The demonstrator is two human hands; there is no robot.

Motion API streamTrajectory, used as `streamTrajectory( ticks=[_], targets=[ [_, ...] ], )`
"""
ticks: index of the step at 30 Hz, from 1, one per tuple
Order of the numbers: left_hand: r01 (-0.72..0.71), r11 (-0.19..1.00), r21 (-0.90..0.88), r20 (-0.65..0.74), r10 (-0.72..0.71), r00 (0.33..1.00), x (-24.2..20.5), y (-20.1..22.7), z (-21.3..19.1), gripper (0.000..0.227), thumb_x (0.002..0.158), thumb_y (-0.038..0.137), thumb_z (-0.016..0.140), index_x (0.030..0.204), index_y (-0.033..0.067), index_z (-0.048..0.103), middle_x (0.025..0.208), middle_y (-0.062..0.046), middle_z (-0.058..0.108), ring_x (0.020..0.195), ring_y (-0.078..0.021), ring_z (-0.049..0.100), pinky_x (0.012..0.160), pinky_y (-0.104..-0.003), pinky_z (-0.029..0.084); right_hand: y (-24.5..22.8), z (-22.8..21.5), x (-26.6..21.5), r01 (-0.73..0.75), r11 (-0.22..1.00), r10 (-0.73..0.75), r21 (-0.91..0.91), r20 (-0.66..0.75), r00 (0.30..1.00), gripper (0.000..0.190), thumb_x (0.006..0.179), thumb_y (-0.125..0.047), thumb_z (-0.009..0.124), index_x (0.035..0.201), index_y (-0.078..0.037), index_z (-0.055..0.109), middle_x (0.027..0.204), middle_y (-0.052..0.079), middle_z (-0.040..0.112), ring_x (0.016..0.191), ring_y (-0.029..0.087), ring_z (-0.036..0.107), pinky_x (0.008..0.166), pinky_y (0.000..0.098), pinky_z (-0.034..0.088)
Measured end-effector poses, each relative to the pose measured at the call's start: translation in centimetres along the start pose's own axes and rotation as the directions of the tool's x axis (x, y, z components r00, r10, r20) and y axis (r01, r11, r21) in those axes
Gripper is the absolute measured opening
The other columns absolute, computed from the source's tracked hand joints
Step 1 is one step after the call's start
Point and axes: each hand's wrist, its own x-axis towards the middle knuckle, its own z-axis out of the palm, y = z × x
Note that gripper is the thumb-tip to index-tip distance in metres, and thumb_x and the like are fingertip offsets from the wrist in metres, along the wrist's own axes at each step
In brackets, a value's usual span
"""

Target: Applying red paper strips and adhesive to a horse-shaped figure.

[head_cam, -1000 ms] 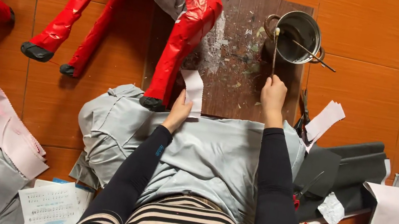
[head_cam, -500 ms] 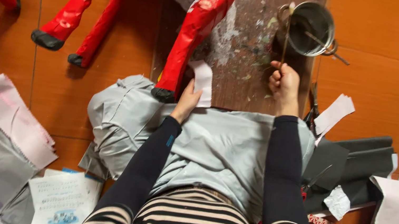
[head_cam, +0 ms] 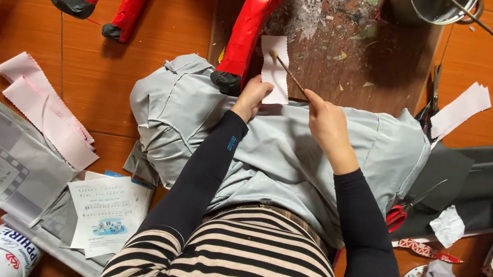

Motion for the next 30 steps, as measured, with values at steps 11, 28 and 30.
streamTrajectory(
  ticks=[11,28,30],
  targets=[
    [0.165,0.977,-0.135,0.13,-0.148,0.98,-0.2,-1.0,-0.8,0.022,0.092,-0.005,0.06,0.114,-0.0058,0.064,0.101,-0.012,0.072,0.086,-0.0207,0.071,0.074,-0.035,0.06,0.4,3.8,1.5,0.03,0.957,-0.028,-0.287,0.013,1.0,0.05,0.09,-0.003,0.058,0.138,-0.015,0.064,0.081,0.019,0.069,0.073,0.04,0.068,0.062,0.0517,0.054],
    [0.21,0.865,-0.457,0.116,-0.176,0.978,-0.8,0.7,-0.8,0.019,0.103,0.011,0.056,0.108,-0.0072,0.059,0.104,-0.017,0.067,0.095,-0.0316,0.069,0.081,-0.047,0.06,-3.7,-2.8,-10.1,-0.099,0.986,0.111,-0.135,0.085,0.99,0.026,0.092,-0.009,0.063,0.116,-0.01,0.073,0.085,0.02,0.068,0.074,0.044,0.065,0.066,0.0526,0.053],
    [0.261,0.857,-0.444,0.146,-0.218,0.965,-4.3,5.5,2.2,0.027,0.094,0.015,0.048,0.107,-0.0062,0.059,0.104,-0.017,0.07,0.096,-0.0336,0.072,0.083,-0.053,0.062,-2.8,-2.5,-10.2,-0.101,0.991,0.11,-0.086,0.11,0.988,0.027,0.093,-0.004,0.059,0.117,-0.008,0.071,0.09,0.021,0.071,0.081,0.043,0.067,0.069,0.053,0.053]
  ],
)
